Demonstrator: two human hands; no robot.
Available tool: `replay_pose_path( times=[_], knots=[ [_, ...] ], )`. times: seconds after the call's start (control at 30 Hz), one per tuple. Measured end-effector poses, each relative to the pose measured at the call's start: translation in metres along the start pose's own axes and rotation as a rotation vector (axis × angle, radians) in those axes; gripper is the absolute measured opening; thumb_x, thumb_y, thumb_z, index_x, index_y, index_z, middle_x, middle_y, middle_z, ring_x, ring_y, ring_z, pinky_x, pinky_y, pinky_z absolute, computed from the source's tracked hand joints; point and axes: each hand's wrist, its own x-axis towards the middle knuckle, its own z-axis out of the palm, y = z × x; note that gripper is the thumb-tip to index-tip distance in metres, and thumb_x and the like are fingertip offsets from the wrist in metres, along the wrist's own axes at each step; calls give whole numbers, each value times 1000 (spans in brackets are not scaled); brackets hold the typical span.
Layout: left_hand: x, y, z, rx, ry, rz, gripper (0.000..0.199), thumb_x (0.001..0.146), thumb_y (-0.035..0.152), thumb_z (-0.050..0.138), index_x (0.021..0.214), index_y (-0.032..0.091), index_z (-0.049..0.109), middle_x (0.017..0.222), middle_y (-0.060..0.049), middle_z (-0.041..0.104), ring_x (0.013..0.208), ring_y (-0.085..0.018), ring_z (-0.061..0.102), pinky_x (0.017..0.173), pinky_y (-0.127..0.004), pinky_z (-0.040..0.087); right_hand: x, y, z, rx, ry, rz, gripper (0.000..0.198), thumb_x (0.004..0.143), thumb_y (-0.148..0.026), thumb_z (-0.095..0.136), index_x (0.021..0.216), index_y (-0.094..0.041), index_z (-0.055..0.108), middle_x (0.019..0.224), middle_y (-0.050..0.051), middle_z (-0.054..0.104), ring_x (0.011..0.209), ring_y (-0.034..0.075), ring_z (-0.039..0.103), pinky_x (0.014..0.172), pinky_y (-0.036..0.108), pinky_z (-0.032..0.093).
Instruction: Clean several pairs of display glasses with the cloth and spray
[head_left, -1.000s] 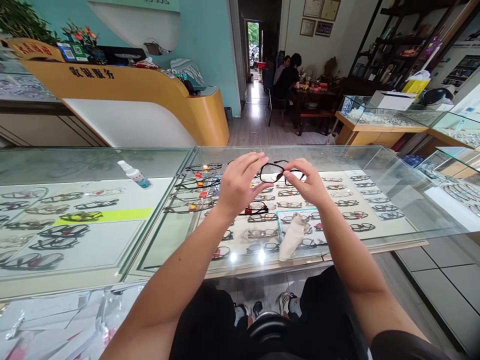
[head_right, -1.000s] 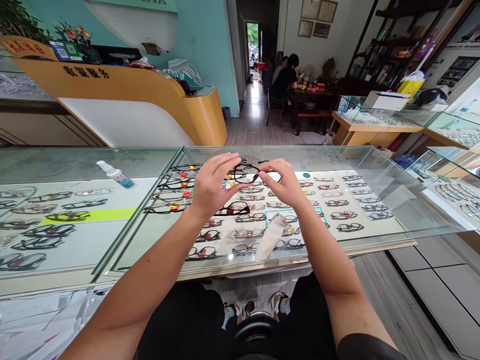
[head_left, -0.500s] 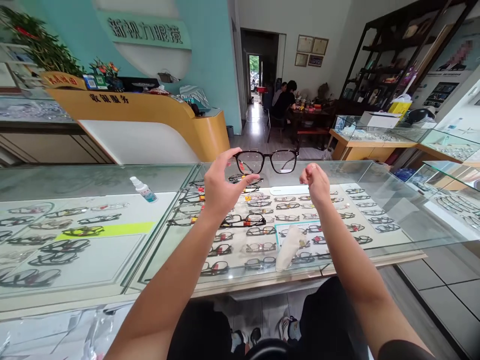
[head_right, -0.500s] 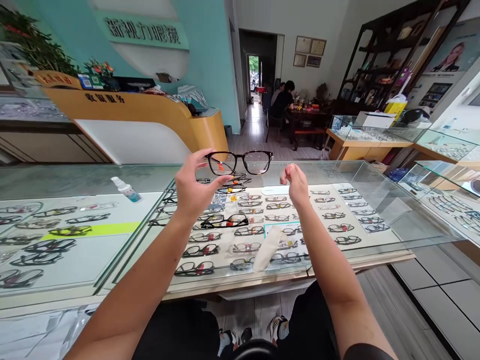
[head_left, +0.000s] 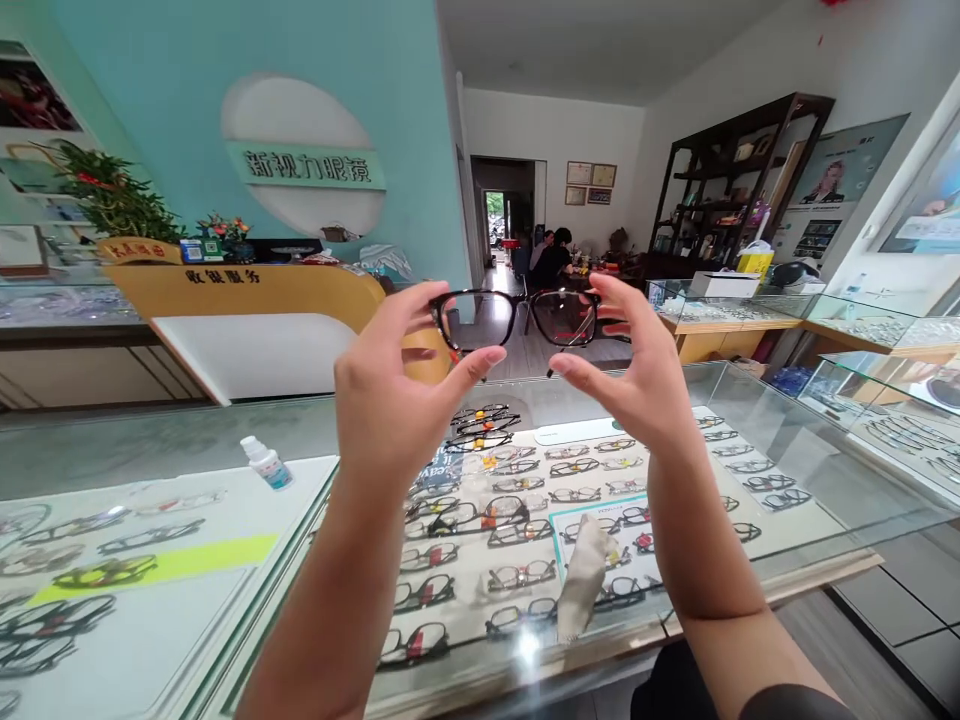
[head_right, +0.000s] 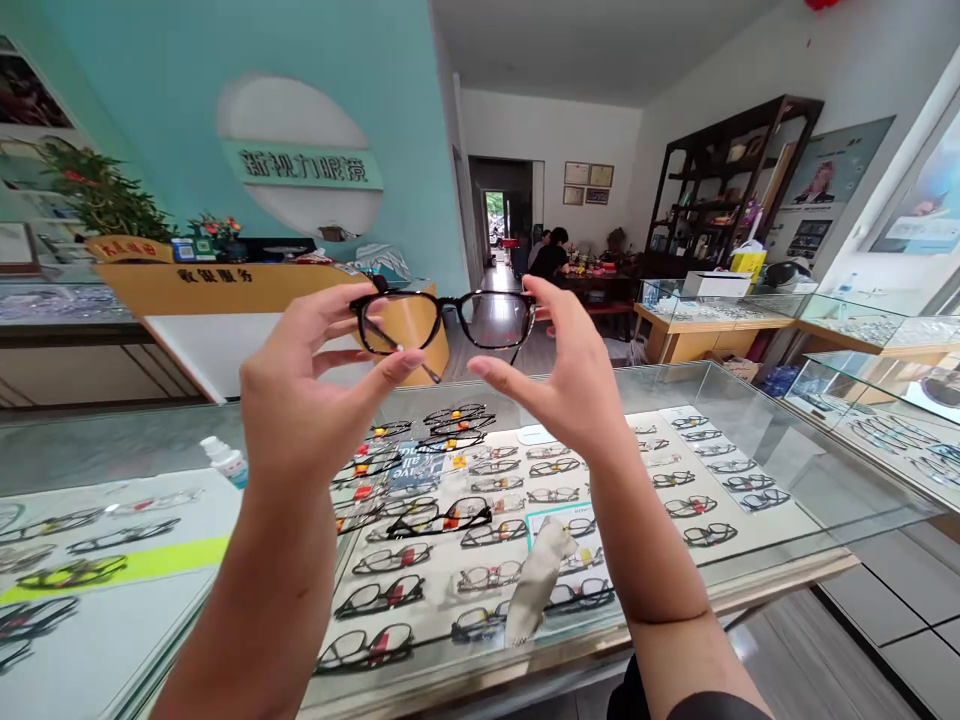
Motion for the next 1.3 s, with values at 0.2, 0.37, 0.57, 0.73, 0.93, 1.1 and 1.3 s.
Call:
replay_pose_path(
  times=[0.2, 0.37, 0.57, 0.73, 0.93, 1.1, 1.3],
  knots=[
    [-6, -16, 7, 22, -47, -62, 76, 82, 67, 91, 147, 35, 69, 130, -7, 81, 119, -33, 79, 87, -46, 74, -3, 12, 10, -42, 1, 37, 70, 93, -68, 81, 151, -35, 63, 142, 10, 72, 123, 33, 70, 110, 56, 61],
    [-11, -24, 15, -55, -57, -82, 83, 85, 65, 89, 157, 34, 61, 135, -11, 79, 124, -35, 78, 89, -49, 74, 0, 9, 6, -68, 18, 33, 59, 93, -66, 82, 140, -34, 69, 132, 9, 74, 118, 32, 70, 107, 56, 62],
    [-16, -27, 23, -76, -79, -63, 79, 91, 69, 82, 156, 31, 59, 145, -13, 74, 133, -34, 75, 101, -47, 71, -2, 10, 2, -56, 49, -27, 55, 95, -62, 81, 143, -37, 69, 136, 9, 70, 129, 34, 67, 110, 57, 62],
    [-15, -24, 26, -64, -62, -80, 84, 88, 79, 78, 155, 33, 58, 145, -11, 74, 133, -34, 73, 99, -51, 71, -1, 20, 3, -44, 42, -19, 61, 93, -62, 84, 147, -37, 67, 141, 9, 69, 130, 35, 68, 110, 59, 63],
    [-12, -22, 28, -29, 36, -41, 83, 84, 86, 74, 151, 39, 60, 150, -6, 68, 127, -32, 75, 95, -52, 72, -1, 36, 7, 40, 4, -27, 69, 95, -59, 83, 156, -37, 60, 149, 8, 68, 136, 35, 68, 114, 58, 63],
    [-11, -22, 28, -43, 66, -61, 80, 84, 87, 74, 147, 38, 63, 146, -6, 69, 124, -31, 75, 96, -53, 73, -1, 38, 8, 63, -13, 23, 66, 95, -57, 83, 154, -36, 62, 149, 9, 69, 138, 34, 68, 114, 57, 64],
    [-12, -27, 29, -5, 49, 1, 82, 89, 88, 67, 154, 39, 58, 149, -8, 67, 125, -31, 75, 90, -52, 75, -2, 35, 11, 77, 4, 43, 62, 95, -56, 84, 150, -34, 65, 147, 9, 71, 135, 34, 70, 114, 58, 64]
  ],
)
